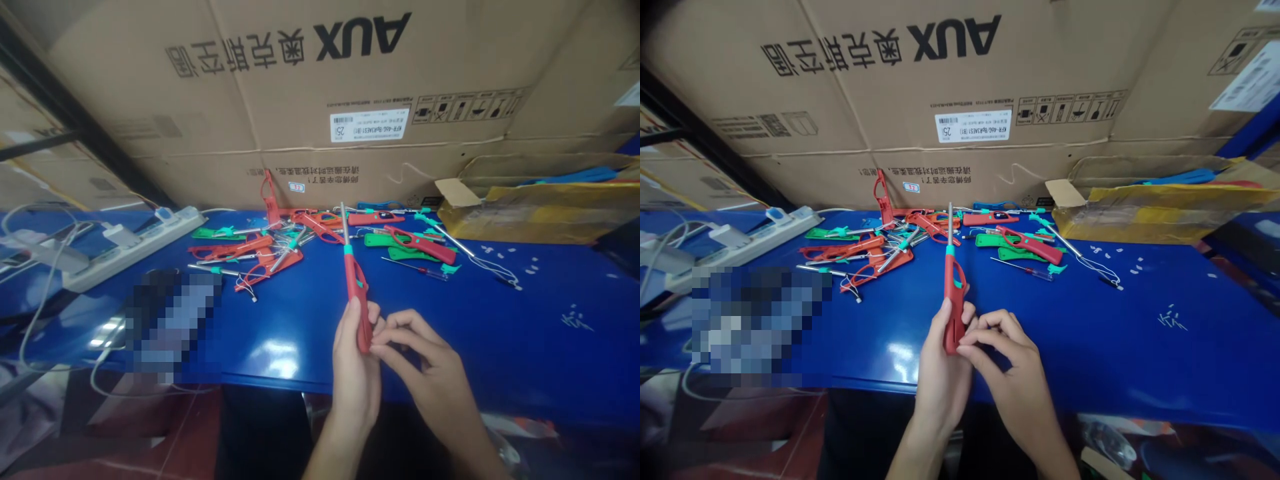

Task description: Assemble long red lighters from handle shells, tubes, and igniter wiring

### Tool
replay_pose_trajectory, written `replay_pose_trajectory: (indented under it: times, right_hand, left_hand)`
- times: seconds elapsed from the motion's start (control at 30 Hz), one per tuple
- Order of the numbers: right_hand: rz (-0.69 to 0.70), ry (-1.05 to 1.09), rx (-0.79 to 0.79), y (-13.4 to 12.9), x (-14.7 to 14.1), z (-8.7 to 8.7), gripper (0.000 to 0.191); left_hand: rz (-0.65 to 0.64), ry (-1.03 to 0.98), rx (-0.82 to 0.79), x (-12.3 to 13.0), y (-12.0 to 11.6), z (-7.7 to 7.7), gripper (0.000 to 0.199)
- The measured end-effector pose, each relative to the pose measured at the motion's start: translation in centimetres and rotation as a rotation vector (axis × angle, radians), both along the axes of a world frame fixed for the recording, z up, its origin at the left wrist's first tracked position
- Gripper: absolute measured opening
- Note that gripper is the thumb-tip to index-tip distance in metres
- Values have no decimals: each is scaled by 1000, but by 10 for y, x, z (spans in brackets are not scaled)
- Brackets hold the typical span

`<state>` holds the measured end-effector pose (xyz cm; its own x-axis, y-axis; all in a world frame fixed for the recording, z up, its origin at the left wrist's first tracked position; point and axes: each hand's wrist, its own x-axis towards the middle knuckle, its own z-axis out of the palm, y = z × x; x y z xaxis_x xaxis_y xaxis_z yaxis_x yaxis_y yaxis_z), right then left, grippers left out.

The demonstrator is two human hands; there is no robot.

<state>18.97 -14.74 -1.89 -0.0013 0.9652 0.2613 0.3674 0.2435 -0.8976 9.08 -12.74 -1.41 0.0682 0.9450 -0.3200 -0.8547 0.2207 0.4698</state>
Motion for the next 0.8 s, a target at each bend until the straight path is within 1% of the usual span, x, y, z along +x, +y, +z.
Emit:
replay_pose_trajectory:
  times: [0.17,0.3,0.47,0.53,0.63,0.67,0.73,0.8]
  right_hand:
    - [11,-11,14,1,-2,-1,8]
    - [0,-36,73,-1,-3,-6,9]
    - [22,-120,199,-6,-6,-12,18]
    - [-2,-165,257,-8,-10,-15,20]
    - [-74,-254,371,-10,-15,-21,26]
    - [-101,-275,412,-10,-16,-22,30]
    - [-152,-286,479,-11,-17,-24,37]
    - [-177,-263,487,-13,-17,-25,42]
  left_hand:
    - [-9,-9,-41,-2,-1,-2,30]
    - [-4,-50,-60,-2,0,-1,30]
    - [86,-106,-134,-2,1,-2,28]
    - [62,-123,-104,-3,0,-3,29]
    - [-4,-110,0,-3,-1,-4,41]
    - [5,-88,31,-3,-2,-4,42]
    - [62,-32,74,-2,-4,-4,39]
    - [104,23,90,0,-4,-3,36]
